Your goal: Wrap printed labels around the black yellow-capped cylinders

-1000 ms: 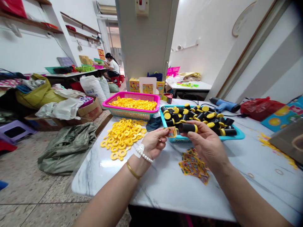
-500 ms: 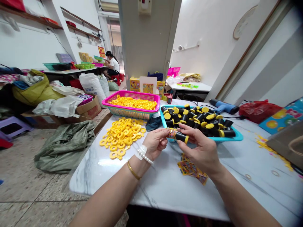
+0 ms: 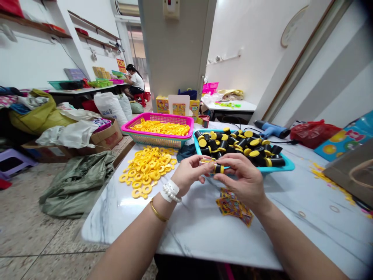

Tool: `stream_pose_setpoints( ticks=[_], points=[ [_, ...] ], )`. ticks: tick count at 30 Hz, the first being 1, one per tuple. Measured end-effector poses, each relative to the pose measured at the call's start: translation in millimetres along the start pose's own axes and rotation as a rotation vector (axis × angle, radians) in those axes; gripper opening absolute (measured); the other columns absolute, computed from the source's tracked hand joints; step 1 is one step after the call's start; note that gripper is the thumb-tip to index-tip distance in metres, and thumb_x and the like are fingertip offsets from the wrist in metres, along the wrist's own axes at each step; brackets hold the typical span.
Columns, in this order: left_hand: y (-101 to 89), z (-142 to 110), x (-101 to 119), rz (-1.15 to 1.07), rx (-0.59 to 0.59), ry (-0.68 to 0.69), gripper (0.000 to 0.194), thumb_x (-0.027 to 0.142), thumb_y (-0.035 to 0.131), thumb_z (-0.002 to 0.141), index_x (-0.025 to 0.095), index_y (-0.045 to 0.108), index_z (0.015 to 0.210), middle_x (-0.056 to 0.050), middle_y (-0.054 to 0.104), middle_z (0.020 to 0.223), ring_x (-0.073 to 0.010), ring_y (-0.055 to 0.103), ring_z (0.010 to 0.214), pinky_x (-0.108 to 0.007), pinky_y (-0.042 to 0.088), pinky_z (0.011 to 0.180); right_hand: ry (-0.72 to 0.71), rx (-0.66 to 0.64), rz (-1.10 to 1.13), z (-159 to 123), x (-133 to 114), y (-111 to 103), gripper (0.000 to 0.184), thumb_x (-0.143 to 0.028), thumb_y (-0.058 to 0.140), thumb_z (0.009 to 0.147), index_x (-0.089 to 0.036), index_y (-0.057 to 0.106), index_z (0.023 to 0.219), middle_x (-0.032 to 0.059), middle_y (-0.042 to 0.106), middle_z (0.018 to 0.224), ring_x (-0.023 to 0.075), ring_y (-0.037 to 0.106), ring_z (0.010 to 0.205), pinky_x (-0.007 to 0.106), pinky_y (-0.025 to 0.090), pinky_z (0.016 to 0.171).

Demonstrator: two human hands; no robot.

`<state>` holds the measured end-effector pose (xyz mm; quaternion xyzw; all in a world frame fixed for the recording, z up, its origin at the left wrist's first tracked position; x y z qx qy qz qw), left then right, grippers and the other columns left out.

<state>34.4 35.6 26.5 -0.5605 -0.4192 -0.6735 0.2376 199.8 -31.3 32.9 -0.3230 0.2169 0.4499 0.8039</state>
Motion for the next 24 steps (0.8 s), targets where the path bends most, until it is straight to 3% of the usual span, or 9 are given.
stream_pose_setpoints(
  ticks=[3, 6, 11, 16, 18, 20, 24],
  points=[
    [-3.1, 1, 1, -0.023, -0.059, 0.007, 0.044, 0.039, 0.089, 0.064, 0.01, 0.072, 0.093, -0.004, 0.067, 0.077, -0.0089, 0.058, 0.06, -0.023, 0.045, 0.056, -0.02, -0.059, -0.006, 0, -1, 1, 0.036, -0.023, 0.077, 0.082, -0.033, 0.074, 0.116, 0.0067, 0.057, 0.111, 0.0217, 0.064, 0.1, 0.031, 0.064, 0.073],
    [-4.3, 2, 0, -0.017, -0.057, 0.051, 0.039, 0.035, 0.09, 0.062, 0.01, 0.072, 0.086, -0.002, 0.066, 0.073, -0.0078, 0.056, 0.06, -0.023, 0.044, 0.059, -0.072, -0.113, -0.064, 1, -3, 0, 0.041, -0.019, 0.071, 0.086, -0.035, 0.071, 0.124, 0.0059, 0.06, 0.11, 0.02, 0.066, 0.098, 0.031, 0.063, 0.078],
    [-2.9, 4, -5, 0.001, -0.105, 0.081, 0.042, 0.038, 0.091, 0.062, 0.01, 0.073, 0.087, -0.002, 0.066, 0.075, -0.009, 0.057, 0.064, -0.025, 0.045, 0.065, -0.188, -0.088, -0.196, 2, -8, 1, 0.034, -0.018, 0.072, 0.086, -0.028, 0.072, 0.118, 0.0045, 0.069, 0.103, 0.0185, 0.069, 0.089, 0.033, 0.06, 0.08],
    [-7.3, 5, -9, -0.074, -0.155, -0.083, 0.053, 0.054, 0.085, 0.066, 0.012, 0.068, 0.092, -0.003, 0.066, 0.078, -0.0098, 0.057, 0.061, -0.024, 0.042, 0.057, -0.259, -0.063, -0.216, 3, -5, 2, 0.025, -0.014, 0.072, 0.084, -0.023, 0.071, 0.106, 0.0063, 0.071, 0.1, 0.0189, 0.07, 0.086, 0.033, 0.061, 0.079],
    [-7.7, 4, -8, -0.054, -0.167, -0.054, 0.051, 0.052, 0.085, 0.067, 0.012, 0.066, 0.093, -0.002, 0.065, 0.075, -0.0079, 0.054, 0.057, -0.023, 0.04, 0.055, -0.291, -0.039, -0.217, 3, -3, 1, 0.021, -0.014, 0.074, 0.082, -0.023, 0.073, 0.101, 0.0068, 0.071, 0.099, 0.0198, 0.071, 0.087, 0.034, 0.061, 0.08],
    [-6.3, 3, -5, 0.004, -0.159, 0.065, 0.048, 0.046, 0.087, 0.068, 0.013, 0.067, 0.096, -0.001, 0.065, 0.074, -0.0072, 0.053, 0.059, -0.023, 0.041, 0.058, -0.197, -0.005, -0.137, 2, 1, 1, 0.018, -0.018, 0.077, 0.079, -0.023, 0.074, 0.096, 0.0063, 0.072, 0.095, 0.0202, 0.071, 0.084, 0.035, 0.061, 0.078],
    [-1.5, 0, 2, 0.123, -0.181, 0.246, 0.044, 0.042, 0.084, 0.072, 0.012, 0.069, 0.102, -0.006, 0.07, 0.092, -0.0129, 0.063, 0.082, -0.026, 0.049, 0.077, 0.295, -0.012, 0.232, -1, 12, 6, 0.024, -0.032, 0.086, 0.071, -0.021, 0.075, 0.089, 0.0048, 0.074, 0.084, 0.0213, 0.072, 0.077, 0.035, 0.062, 0.071]
  ],
)
Point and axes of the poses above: each hand's wrist, its own z-axis towards the middle knuckle, its own y-axis out of the palm, x = y × z, the point moved 2 cm from there along z, towards the middle knuckle
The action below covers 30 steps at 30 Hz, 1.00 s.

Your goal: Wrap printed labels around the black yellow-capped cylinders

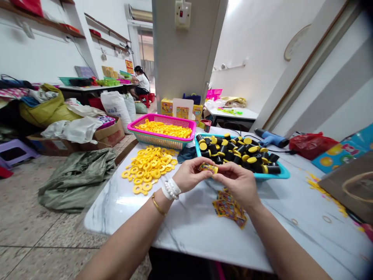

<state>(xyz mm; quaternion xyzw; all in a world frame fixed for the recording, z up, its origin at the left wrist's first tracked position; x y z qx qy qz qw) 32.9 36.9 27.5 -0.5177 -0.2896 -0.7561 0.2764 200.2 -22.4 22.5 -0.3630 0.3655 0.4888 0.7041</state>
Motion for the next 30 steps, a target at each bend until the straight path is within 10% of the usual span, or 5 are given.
stream_pose_setpoints(
  ticks=[5, 12, 18, 30],
  points=[
    [-2.4, 0, -1, 0.062, -0.031, -0.063, 0.056, 0.05, 0.08, 0.074, 0.012, 0.063, 0.111, -0.002, 0.066, 0.077, -0.0108, 0.06, 0.064, -0.023, 0.047, 0.06, 0.268, -0.044, 0.255, 3, 3, 5, 0.027, -0.038, 0.088, 0.07, -0.018, 0.074, 0.08, 0.0026, 0.074, 0.069, 0.0153, 0.068, 0.06, 0.029, 0.058, 0.062],
    [-0.4, -1, -14, -0.074, -0.006, -0.256, 0.06, 0.072, 0.07, 0.072, 0.014, 0.057, 0.084, -0.001, 0.061, 0.056, -0.008, 0.051, 0.039, -0.018, 0.034, 0.037, 0.128, -0.238, 0.308, 3, -1, 2, 0.032, -0.027, 0.086, 0.073, -0.027, 0.077, 0.104, 0.0017, 0.068, 0.104, 0.0118, 0.07, 0.062, 0.029, 0.061, 0.061],
    [9.6, -4, -10, -0.307, -0.146, -0.297, 0.053, 0.06, 0.079, 0.072, 0.016, 0.056, 0.092, 0.0, 0.066, 0.06, -0.0093, 0.056, 0.04, -0.017, 0.042, 0.038, 0.04, -0.159, 0.393, -1, 8, -2, 0.014, -0.029, 0.082, 0.079, -0.03, 0.079, 0.092, 0.0, 0.06, 0.1, 0.011, 0.068, 0.055, 0.027, 0.061, 0.047],
    [10.8, -1, -25, -0.322, -0.018, -0.395, 0.059, 0.068, 0.076, 0.068, 0.015, 0.057, 0.087, 0.005, 0.057, 0.05, -0.0041, 0.04, 0.031, -0.015, 0.023, 0.031, -0.053, -0.041, 0.318, -10, 8, 8, 0.009, -0.024, 0.079, 0.081, -0.028, 0.078, 0.089, -0.0003, 0.057, 0.094, 0.012, 0.067, 0.058, 0.03, 0.063, 0.05]
  ],
)
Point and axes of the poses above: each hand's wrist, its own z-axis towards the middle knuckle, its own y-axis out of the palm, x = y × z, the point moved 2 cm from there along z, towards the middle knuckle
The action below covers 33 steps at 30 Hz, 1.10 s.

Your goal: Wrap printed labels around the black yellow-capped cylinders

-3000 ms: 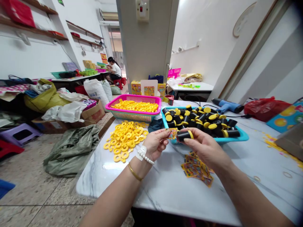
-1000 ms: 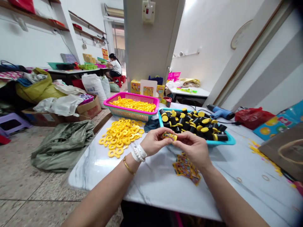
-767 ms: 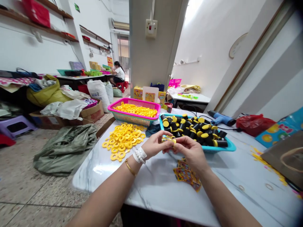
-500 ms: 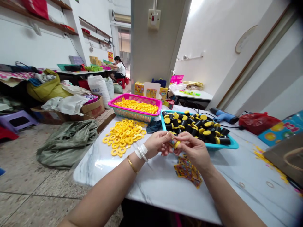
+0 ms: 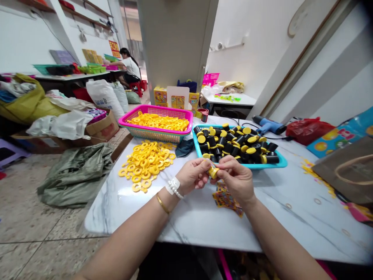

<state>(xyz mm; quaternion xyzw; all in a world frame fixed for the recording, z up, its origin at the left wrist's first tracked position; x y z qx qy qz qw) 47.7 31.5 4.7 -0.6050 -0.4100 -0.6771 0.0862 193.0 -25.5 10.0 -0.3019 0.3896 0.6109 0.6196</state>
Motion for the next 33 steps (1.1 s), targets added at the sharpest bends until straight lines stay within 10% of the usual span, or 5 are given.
stream_pose_setpoints(
  ticks=[19, 26, 30, 33],
  points=[
    [12.1, -4, -3, -0.067, -0.054, -0.057, 0.054, 0.065, 0.071, 0.076, 0.012, 0.062, 0.078, 0.004, 0.058, 0.048, -0.0044, 0.046, 0.031, -0.015, 0.029, 0.031, -0.022, -0.037, -0.203, -3, -11, 0, 0.011, -0.029, 0.079, 0.079, -0.029, 0.076, 0.09, 0.0034, 0.059, 0.106, 0.0175, 0.068, 0.083, 0.031, 0.063, 0.06],
    [38.7, -13, -29, 0.161, -0.375, -0.253, 0.066, 0.074, 0.074, 0.066, 0.014, 0.057, 0.09, -0.004, 0.069, 0.06, -0.0099, 0.057, 0.039, -0.017, 0.037, 0.036, 0.173, 0.064, -0.302, -98, -52, -43, 0.012, -0.026, 0.079, 0.081, -0.028, 0.077, 0.092, 0.0051, 0.061, 0.108, 0.016, 0.068, 0.067, 0.035, 0.064, 0.054],
    [28.1, -4, -24, 0.419, -0.051, -0.115, 0.048, 0.061, 0.069, 0.081, 0.017, 0.053, 0.091, -0.003, 0.069, 0.061, -0.0097, 0.054, 0.039, -0.018, 0.036, 0.038, 0.279, -0.087, -0.717, -164, -92, -79, 0.016, -0.023, 0.076, 0.082, -0.029, 0.08, 0.096, 0.0087, 0.068, 0.101, 0.0223, 0.072, 0.074, 0.033, 0.063, 0.06],
    [16.7, 3, -16, 0.579, 0.119, -0.004, 0.032, 0.047, 0.065, 0.088, 0.016, 0.057, 0.083, -0.002, 0.069, 0.062, -0.0086, 0.052, 0.04, -0.02, 0.038, 0.042, 0.188, -0.137, -0.939, -163, -100, -88, 0.01, -0.025, 0.074, 0.084, -0.028, 0.08, 0.091, 0.0085, 0.073, 0.089, 0.025, 0.072, 0.08, 0.033, 0.061, 0.065]
  ],
)
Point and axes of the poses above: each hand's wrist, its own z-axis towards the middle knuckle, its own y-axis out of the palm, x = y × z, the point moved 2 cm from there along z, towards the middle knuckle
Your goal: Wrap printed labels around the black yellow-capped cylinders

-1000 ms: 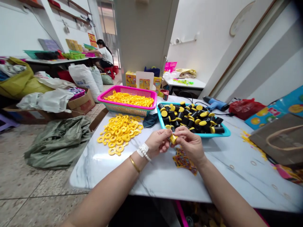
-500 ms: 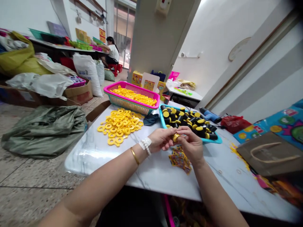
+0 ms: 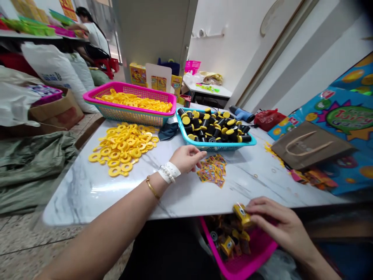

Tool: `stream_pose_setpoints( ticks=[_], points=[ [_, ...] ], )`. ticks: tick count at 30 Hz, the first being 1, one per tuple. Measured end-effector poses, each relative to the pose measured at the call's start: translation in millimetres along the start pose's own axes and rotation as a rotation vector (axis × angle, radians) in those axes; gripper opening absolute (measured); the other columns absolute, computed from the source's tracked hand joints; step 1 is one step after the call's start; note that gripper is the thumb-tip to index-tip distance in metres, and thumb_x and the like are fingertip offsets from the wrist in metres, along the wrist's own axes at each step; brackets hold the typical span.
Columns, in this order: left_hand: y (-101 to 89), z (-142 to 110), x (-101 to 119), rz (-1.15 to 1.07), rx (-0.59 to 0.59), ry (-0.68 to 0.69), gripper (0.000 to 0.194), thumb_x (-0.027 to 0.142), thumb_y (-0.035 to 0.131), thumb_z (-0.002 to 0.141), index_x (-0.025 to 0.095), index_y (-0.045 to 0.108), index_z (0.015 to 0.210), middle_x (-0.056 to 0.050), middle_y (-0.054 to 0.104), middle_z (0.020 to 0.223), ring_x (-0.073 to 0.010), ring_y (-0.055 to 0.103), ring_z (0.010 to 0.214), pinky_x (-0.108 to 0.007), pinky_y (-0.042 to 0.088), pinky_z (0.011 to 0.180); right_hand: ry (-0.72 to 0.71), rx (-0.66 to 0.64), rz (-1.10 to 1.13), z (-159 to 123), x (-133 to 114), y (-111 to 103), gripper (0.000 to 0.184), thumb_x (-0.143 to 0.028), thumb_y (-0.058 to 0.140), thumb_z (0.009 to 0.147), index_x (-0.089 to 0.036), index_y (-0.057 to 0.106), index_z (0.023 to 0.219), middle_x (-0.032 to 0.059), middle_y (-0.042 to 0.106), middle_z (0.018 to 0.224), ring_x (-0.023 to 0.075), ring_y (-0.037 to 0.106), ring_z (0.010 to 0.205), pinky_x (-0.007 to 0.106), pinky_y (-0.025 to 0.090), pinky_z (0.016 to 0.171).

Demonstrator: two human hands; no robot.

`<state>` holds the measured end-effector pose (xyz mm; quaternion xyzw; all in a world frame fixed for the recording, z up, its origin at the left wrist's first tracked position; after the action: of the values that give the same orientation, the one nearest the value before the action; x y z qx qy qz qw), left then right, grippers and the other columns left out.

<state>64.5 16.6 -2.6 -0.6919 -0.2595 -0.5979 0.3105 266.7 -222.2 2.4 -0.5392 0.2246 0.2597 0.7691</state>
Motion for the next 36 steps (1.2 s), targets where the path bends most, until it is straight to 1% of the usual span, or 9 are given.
stream_pose_setpoints(
  ticks=[3, 8, 11, 13, 19, 26, 31, 34, 36],
  points=[
    [-4.0, 3, -3, 0.202, 0.042, 0.038, 0.024, 0.039, 0.066, 0.087, 0.016, 0.063, 0.078, -0.002, 0.07, 0.062, -0.01, 0.055, 0.043, -0.023, 0.042, 0.05, -0.095, 0.141, -0.054, 41, -2, 16, 0.011, -0.027, 0.069, 0.088, -0.026, 0.079, 0.084, 0.0074, 0.073, 0.081, 0.0211, 0.067, 0.068, 0.032, 0.055, 0.058],
    [2.9, 3, -14, 0.619, 0.029, 0.13, 0.017, 0.033, 0.07, 0.082, 0.017, 0.072, 0.077, -0.004, 0.071, 0.066, -0.0168, 0.063, 0.062, -0.026, 0.043, 0.062, -0.307, 0.062, -0.088, 102, -1, 67, 0.015, -0.029, 0.066, 0.09, -0.026, 0.08, 0.095, 0.0063, 0.072, 0.085, 0.0188, 0.066, 0.071, 0.033, 0.056, 0.065],
    [8.5, 3, -19, 0.791, -0.011, 0.173, 0.013, 0.031, 0.072, 0.079, 0.019, 0.076, 0.083, -0.006, 0.073, 0.075, -0.02, 0.064, 0.07, -0.028, 0.042, 0.063, -0.289, -0.021, -0.161, 116, 7, 80, 0.025, -0.028, 0.065, 0.091, -0.027, 0.076, 0.113, 0.0077, 0.069, 0.097, 0.0211, 0.067, 0.084, 0.035, 0.056, 0.074],
    [10.1, 3, -21, 0.84, -0.018, 0.186, 0.012, 0.03, 0.07, 0.079, 0.021, 0.076, 0.084, -0.006, 0.072, 0.076, -0.0201, 0.063, 0.07, -0.028, 0.041, 0.063, -0.274, -0.105, -0.227, 124, 12, 82, 0.022, -0.025, 0.067, 0.088, -0.028, 0.078, 0.107, 0.007, 0.066, 0.099, 0.0216, 0.065, 0.087, 0.035, 0.054, 0.077],
    [5.5, 3, -18, 0.813, 0.014, 0.152, 0.015, 0.03, 0.072, 0.076, 0.017, 0.075, 0.084, -0.006, 0.072, 0.077, -0.0195, 0.062, 0.07, -0.027, 0.042, 0.063, -0.255, -0.139, -0.172, 137, 15, 84, 0.011, -0.016, 0.067, 0.084, -0.023, 0.073, 0.079, 0.0041, 0.063, 0.092, 0.0188, 0.063, 0.083, 0.033, 0.051, 0.075],
    [2.1, 4, -15, 0.595, -0.048, 0.156, 0.018, 0.033, 0.078, 0.074, 0.017, 0.074, 0.077, -0.002, 0.071, 0.074, -0.0167, 0.061, 0.069, -0.025, 0.041, 0.063, -0.227, 0.142, -0.068, 123, 2, 86, 0.007, -0.022, 0.066, 0.085, -0.023, 0.069, 0.079, 0.008, 0.067, 0.097, 0.0227, 0.065, 0.09, 0.038, 0.054, 0.081],
    [1.3, 4, -12, 0.514, -0.117, 0.233, 0.001, 0.017, 0.073, 0.075, 0.016, 0.073, 0.074, 0.002, 0.066, 0.066, -0.0135, 0.057, 0.066, -0.023, 0.039, 0.062, 0.111, -0.073, 0.309, 131, 1, 81, 0.03, -0.039, 0.07, 0.084, -0.02, 0.066, 0.106, 0.0075, 0.075, 0.096, 0.02, 0.069, 0.078, 0.032, 0.056, 0.067],
    [0.6, 1, -7, 0.518, -0.164, 0.273, 0.003, 0.016, 0.071, 0.076, 0.017, 0.073, 0.073, 0.003, 0.066, 0.064, -0.0134, 0.057, 0.066, -0.023, 0.039, 0.063, 0.138, -0.227, 0.253, 142, -3, 78, 0.022, -0.041, 0.068, 0.084, -0.019, 0.072, 0.086, 0.0022, 0.073, 0.073, 0.0159, 0.063, 0.062, 0.027, 0.049, 0.057],
    [-2.7, 0, -2, 0.519, -0.067, 0.246, 0.006, 0.02, 0.071, 0.077, 0.016, 0.073, 0.074, 0.001, 0.068, 0.066, -0.0141, 0.058, 0.066, -0.023, 0.039, 0.063, 0.115, -0.182, 0.143, 149, -5, 76, 0.026, -0.042, 0.069, 0.083, -0.019, 0.07, 0.071, -0.0002, 0.068, 0.063, 0.0142, 0.057, 0.056, 0.026, 0.042, 0.053]
  ],
)
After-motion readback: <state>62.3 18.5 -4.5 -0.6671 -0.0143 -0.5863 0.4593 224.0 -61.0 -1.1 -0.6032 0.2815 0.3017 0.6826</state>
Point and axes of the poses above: each hand's wrist, its own z-axis towards the middle knuckle, its own y-axis out of the palm, x = y × z, the point moved 2 cm from there along z, towards the middle knuckle
